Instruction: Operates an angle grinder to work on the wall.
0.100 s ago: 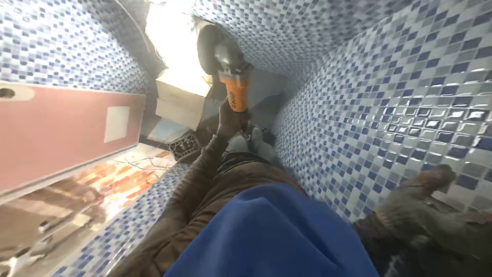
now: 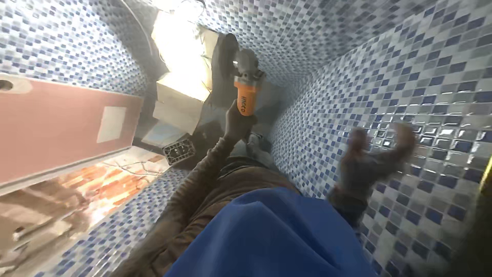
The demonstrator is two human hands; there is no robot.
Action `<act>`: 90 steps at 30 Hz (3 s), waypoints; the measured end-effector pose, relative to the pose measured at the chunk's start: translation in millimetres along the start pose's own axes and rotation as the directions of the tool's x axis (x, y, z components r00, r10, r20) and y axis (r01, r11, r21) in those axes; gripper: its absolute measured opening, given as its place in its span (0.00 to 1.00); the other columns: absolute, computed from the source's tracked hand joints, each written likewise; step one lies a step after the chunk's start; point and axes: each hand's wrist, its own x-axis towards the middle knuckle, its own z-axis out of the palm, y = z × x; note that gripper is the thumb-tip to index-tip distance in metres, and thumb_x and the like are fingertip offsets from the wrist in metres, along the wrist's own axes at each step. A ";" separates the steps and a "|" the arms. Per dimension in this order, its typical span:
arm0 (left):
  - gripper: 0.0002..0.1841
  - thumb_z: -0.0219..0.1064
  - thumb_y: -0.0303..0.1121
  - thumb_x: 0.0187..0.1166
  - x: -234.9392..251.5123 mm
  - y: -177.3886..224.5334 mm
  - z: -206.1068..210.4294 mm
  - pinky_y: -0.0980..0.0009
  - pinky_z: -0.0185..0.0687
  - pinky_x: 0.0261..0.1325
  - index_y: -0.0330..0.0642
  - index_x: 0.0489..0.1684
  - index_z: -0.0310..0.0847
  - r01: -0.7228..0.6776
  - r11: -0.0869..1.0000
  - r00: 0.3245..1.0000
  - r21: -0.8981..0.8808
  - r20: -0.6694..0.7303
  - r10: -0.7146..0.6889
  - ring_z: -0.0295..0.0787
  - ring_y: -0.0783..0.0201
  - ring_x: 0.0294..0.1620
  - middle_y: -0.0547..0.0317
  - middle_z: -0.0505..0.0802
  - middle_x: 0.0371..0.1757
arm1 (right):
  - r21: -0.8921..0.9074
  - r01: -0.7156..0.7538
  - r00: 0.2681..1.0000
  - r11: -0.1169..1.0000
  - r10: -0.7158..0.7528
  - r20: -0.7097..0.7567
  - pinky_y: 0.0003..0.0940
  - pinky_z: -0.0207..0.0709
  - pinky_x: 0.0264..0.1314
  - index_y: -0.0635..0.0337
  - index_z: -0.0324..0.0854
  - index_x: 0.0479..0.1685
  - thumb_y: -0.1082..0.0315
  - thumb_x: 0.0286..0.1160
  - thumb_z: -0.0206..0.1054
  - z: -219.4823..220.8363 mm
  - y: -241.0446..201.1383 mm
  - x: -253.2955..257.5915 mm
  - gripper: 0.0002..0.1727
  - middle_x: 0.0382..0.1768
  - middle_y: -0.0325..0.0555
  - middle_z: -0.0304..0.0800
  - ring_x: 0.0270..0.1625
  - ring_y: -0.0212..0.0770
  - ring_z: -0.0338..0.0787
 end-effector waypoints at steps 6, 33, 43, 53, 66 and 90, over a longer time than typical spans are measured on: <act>0.37 0.84 0.39 0.61 -11.1 15.8 62.7 0.43 0.89 0.45 0.40 0.71 0.72 0.098 0.960 0.992 0.263 -0.101 -0.073 0.93 0.49 0.43 0.45 0.93 0.46 | 0.279 -0.633 0.549 0.722 0.165 0.819 0.42 0.86 0.39 0.40 0.65 0.84 0.38 0.62 0.76 110.2 -60.8 0.8 0.46 0.59 0.44 0.88 0.46 0.40 0.89; 0.21 0.64 0.39 0.88 -306.8 -257.1 -134.3 0.47 0.84 0.56 0.33 0.70 0.80 0.933 0.343 0.356 0.105 -0.162 -0.920 0.90 0.46 0.52 0.37 0.91 0.60 | 0.155 -0.941 0.224 0.301 0.208 0.952 0.44 0.91 0.44 0.67 0.69 0.68 0.72 0.71 0.67 152.0 80.8 -32.0 0.25 0.45 0.57 0.89 0.41 0.48 0.93; 0.18 0.63 0.34 0.84 -192.6 -187.4 -145.2 0.44 0.78 0.73 0.32 0.66 0.84 0.461 0.824 0.887 0.329 -0.139 -0.440 0.89 0.45 0.65 0.37 0.91 0.63 | 0.211 -0.866 0.327 0.453 0.195 0.925 0.44 0.89 0.40 0.55 0.77 0.65 0.50 0.54 0.81 127.5 83.0 -83.7 0.36 0.42 0.49 0.91 0.37 0.44 0.92; 0.31 0.77 0.51 0.73 -38.3 15.2 -35.1 0.51 0.82 0.72 0.44 0.71 0.82 -0.198 0.944 0.978 0.266 0.111 0.174 0.87 0.58 0.68 0.54 0.92 0.65 | 0.285 -0.804 0.307 0.522 -0.046 0.951 0.45 0.90 0.42 0.59 0.81 0.61 0.50 0.54 0.84 100.8 35.3 -84.1 0.35 0.44 0.53 0.92 0.40 0.46 0.92; 0.08 0.79 0.35 0.71 -48.1 4.4 -23.9 0.64 0.90 0.55 0.42 0.40 0.91 -0.244 0.962 0.966 -0.121 0.060 0.253 0.93 0.68 0.46 0.62 0.96 0.41 | 0.228 -0.820 0.227 0.525 -0.066 0.972 0.48 0.90 0.42 0.64 0.82 0.58 0.55 0.58 0.79 89.5 24.7 -91.9 0.29 0.42 0.57 0.91 0.39 0.49 0.92; 0.31 0.80 0.39 0.71 -48.9 -12.7 -24.2 0.60 0.89 0.61 0.34 0.72 0.76 -0.074 0.996 0.991 -0.039 -0.119 0.069 0.90 0.57 0.60 0.46 0.89 0.63 | 0.138 -0.781 0.183 0.609 0.013 0.983 0.46 0.90 0.41 0.61 0.83 0.59 0.58 0.54 0.82 87.1 17.8 -93.3 0.30 0.40 0.56 0.92 0.38 0.48 0.93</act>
